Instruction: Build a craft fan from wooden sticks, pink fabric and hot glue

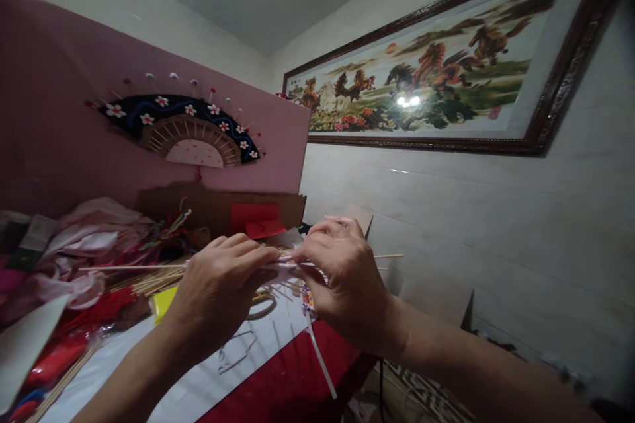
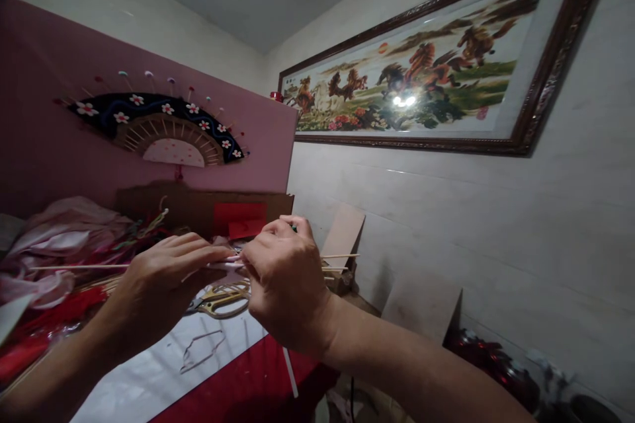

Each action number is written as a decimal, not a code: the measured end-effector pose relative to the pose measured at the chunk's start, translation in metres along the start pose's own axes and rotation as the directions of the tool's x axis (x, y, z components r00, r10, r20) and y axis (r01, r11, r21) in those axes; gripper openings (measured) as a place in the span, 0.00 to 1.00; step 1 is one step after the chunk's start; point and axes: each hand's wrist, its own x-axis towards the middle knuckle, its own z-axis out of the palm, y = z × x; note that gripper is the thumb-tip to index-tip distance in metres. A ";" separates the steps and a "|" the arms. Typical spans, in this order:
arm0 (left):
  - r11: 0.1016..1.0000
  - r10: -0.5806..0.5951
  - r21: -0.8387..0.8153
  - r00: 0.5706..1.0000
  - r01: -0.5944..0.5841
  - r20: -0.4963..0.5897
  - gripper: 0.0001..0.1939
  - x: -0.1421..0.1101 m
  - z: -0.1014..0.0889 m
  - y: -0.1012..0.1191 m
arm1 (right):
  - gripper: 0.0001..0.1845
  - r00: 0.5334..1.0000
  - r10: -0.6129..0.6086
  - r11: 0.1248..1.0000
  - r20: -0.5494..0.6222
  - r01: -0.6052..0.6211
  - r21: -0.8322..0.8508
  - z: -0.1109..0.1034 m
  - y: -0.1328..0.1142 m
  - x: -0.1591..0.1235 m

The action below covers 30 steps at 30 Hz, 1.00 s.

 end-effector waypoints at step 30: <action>0.992 -0.116 -0.066 0.992 0.112 -0.056 0.05 -0.002 0.019 -0.013 | 0.08 0.993 -0.114 0.986 -0.029 0.109 -0.129 0.035 0.003 -0.002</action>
